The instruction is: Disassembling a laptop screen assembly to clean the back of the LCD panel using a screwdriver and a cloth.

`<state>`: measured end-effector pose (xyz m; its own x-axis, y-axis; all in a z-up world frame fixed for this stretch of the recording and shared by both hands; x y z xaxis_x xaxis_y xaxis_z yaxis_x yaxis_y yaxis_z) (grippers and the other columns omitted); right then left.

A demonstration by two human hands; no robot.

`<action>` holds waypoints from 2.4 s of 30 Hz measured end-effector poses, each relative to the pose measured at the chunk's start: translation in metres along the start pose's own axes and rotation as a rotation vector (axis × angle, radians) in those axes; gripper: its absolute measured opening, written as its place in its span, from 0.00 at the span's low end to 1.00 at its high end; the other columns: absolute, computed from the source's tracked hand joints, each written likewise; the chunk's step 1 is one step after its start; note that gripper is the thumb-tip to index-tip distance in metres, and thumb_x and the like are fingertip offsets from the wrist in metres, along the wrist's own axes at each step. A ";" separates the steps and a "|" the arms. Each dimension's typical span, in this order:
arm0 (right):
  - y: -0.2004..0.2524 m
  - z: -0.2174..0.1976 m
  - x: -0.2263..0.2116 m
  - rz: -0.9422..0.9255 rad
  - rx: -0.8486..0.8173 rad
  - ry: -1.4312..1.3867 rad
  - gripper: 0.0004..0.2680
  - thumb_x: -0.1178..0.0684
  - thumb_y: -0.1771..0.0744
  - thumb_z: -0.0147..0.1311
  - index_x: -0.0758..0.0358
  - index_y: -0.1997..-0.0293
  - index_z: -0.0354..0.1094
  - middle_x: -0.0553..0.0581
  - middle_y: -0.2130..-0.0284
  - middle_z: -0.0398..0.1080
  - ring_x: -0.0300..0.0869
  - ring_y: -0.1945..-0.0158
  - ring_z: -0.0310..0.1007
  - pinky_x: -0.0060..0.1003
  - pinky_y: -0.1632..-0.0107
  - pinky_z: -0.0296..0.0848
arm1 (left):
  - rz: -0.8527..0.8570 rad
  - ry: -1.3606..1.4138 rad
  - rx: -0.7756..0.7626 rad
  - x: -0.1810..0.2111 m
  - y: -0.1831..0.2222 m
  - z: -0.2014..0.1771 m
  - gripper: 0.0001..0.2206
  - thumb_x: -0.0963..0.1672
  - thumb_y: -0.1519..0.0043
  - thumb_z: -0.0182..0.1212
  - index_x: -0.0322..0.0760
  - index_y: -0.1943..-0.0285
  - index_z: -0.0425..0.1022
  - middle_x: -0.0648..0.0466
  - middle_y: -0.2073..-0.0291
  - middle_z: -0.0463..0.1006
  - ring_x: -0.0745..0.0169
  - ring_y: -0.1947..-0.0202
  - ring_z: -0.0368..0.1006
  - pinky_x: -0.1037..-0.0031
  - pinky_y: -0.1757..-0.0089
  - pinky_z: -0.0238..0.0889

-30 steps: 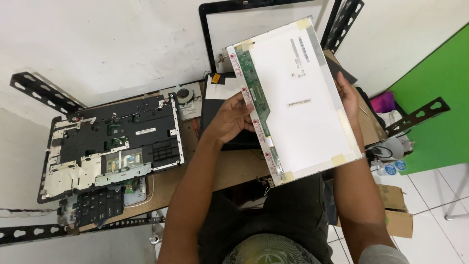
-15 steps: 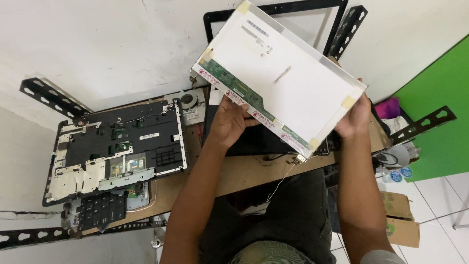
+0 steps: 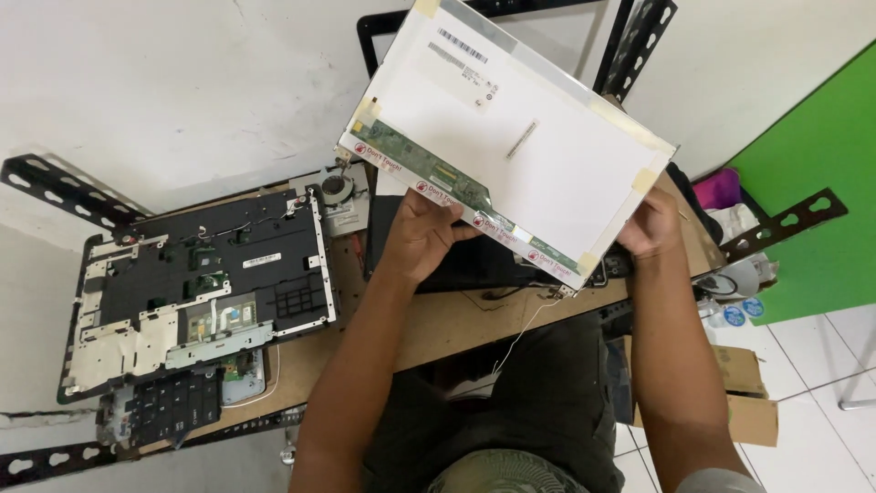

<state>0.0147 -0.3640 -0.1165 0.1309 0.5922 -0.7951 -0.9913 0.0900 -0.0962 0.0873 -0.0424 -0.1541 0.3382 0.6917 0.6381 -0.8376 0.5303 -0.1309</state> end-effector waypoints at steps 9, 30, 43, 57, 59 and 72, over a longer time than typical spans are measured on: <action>0.007 0.025 -0.010 -0.008 0.149 -0.039 0.22 0.40 0.36 0.42 0.58 0.38 0.59 0.57 0.51 0.68 0.50 0.48 0.72 0.49 0.38 0.65 | -0.003 -0.017 -0.010 -0.001 0.008 0.028 0.21 0.32 0.46 0.54 0.46 0.48 0.67 0.52 0.59 0.78 0.53 0.64 0.77 0.52 0.63 0.75; 0.007 -0.008 0.006 0.027 -0.524 -0.167 0.25 0.59 0.40 0.51 0.61 0.36 0.51 0.69 0.55 0.69 0.59 0.60 0.76 0.54 0.72 0.79 | 0.029 -0.029 0.052 -0.018 -0.013 -0.031 0.23 0.32 0.46 0.55 0.47 0.45 0.66 0.54 0.55 0.77 0.55 0.61 0.75 0.52 0.59 0.73; 0.013 -0.019 0.008 0.024 -0.438 -0.184 0.24 0.58 0.41 0.53 0.62 0.37 0.54 0.70 0.53 0.68 0.60 0.56 0.74 0.58 0.62 0.77 | -0.088 -0.016 0.019 -0.029 -0.013 -0.057 0.24 0.31 0.48 0.54 0.46 0.44 0.69 0.52 0.53 0.77 0.54 0.59 0.75 0.55 0.57 0.71; 0.018 0.004 0.001 0.061 -0.584 -0.264 0.19 0.56 0.38 0.53 0.64 0.41 0.57 0.72 0.54 0.68 0.61 0.57 0.75 0.55 0.68 0.79 | -0.070 0.001 0.027 -0.022 -0.012 -0.075 0.25 0.32 0.47 0.52 0.44 0.41 0.69 0.53 0.51 0.76 0.50 0.56 0.74 0.55 0.55 0.67; 0.020 0.006 0.001 0.072 -0.603 -0.270 0.19 0.55 0.38 0.53 0.64 0.42 0.58 0.72 0.54 0.68 0.61 0.58 0.75 0.55 0.68 0.79 | -0.073 0.006 0.029 -0.026 -0.011 -0.076 0.25 0.32 0.47 0.52 0.46 0.42 0.70 0.53 0.51 0.76 0.50 0.57 0.74 0.55 0.55 0.68; 0.018 -0.013 0.012 0.070 -0.621 -0.260 0.18 0.65 0.39 0.47 0.70 0.42 0.56 0.76 0.58 0.69 0.63 0.62 0.76 0.59 0.71 0.79 | -0.068 0.049 -0.013 -0.039 -0.012 -0.058 0.24 0.32 0.47 0.53 0.45 0.43 0.70 0.53 0.52 0.77 0.49 0.58 0.75 0.54 0.58 0.69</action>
<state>-0.0017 -0.3655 -0.1360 -0.0119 0.7603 -0.6494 -0.8121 -0.3863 -0.4373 0.1093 -0.0478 -0.2218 0.4152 0.6768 0.6079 -0.8063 0.5832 -0.0987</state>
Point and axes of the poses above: each hand's wrist, its own y-axis away from the middle knuckle, its own z-axis out of the palm, x = y × z, the point moved 3 cm from there along -y, towards the middle knuckle
